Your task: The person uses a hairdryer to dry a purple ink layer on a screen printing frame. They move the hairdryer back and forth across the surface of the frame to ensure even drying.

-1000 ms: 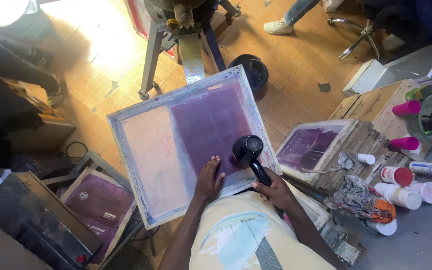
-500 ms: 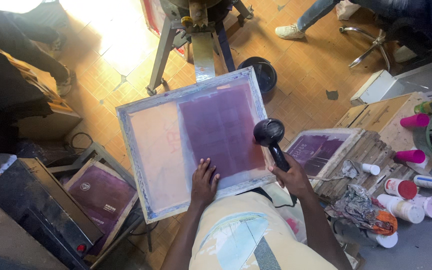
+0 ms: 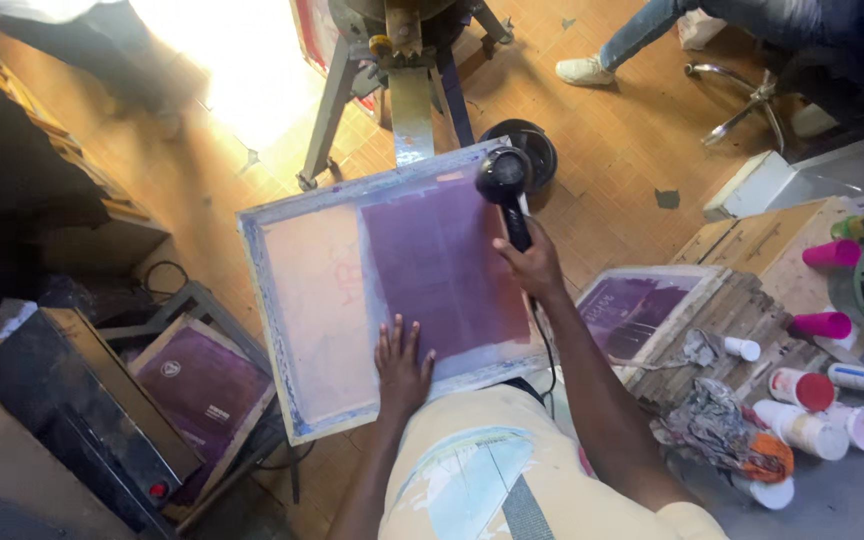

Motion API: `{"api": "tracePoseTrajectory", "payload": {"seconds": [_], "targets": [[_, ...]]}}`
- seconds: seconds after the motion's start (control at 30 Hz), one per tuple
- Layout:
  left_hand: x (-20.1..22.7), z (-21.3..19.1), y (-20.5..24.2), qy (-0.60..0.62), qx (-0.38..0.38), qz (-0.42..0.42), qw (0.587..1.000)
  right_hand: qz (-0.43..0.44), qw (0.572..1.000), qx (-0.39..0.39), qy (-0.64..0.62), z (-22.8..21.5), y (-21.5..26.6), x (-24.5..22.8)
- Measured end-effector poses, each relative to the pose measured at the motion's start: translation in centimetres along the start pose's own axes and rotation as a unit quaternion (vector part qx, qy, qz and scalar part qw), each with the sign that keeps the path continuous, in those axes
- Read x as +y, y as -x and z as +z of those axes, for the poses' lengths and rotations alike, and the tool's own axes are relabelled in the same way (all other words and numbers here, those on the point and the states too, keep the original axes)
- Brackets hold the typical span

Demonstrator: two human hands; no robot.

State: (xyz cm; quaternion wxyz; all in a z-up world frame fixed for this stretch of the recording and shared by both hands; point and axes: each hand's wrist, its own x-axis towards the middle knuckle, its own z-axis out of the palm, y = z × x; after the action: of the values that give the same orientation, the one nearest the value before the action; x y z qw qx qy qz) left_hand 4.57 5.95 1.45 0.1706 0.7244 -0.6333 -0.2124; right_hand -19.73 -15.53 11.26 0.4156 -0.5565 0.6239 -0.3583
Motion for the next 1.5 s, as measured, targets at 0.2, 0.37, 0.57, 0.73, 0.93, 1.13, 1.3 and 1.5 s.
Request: {"api": "tracePoseTrajectory", "payload": {"seconds": [0.2,0.37,0.57,0.73,0.93,1.13,1.3,1.5], "targets": [[-0.5,1.8,0.9,-0.013,-0.081,0.027,0.996,0.021,0.982,-0.1,-0.159,6.1,-1.4,-0.4],[-1.0,2.5,0.9,-0.002,-0.121,0.081,0.989,0.072,0.938,-0.205,-0.27,9.1,-0.6,-3.3],[-0.3,2.0,0.7,0.027,-0.112,0.128,0.985,0.065,0.936,-0.242,-0.246,12.7,-0.2,-2.3],[-0.9,1.6,0.7,0.049,-0.088,0.136,0.986,0.078,0.92,-0.273,-0.27,11.2,3.9,-2.0],[-3.1,1.6,1.7,0.085,0.022,0.077,0.993,0.144,0.892,-0.308,-0.299,5.1,10.3,0.1],[-4.3,1.7,1.3,0.069,0.068,0.048,0.994,0.195,0.886,-0.272,-0.321,0.1,14.0,-1.1],[-2.3,0.8,-0.9,0.066,0.017,0.081,0.994,0.171,0.906,-0.203,-0.329,0.5,15.2,3.1],[0.1,1.5,-3.2,0.06,-0.006,0.124,0.99,0.175,0.902,-0.208,-0.335,-1.0,16.9,1.0]]}}
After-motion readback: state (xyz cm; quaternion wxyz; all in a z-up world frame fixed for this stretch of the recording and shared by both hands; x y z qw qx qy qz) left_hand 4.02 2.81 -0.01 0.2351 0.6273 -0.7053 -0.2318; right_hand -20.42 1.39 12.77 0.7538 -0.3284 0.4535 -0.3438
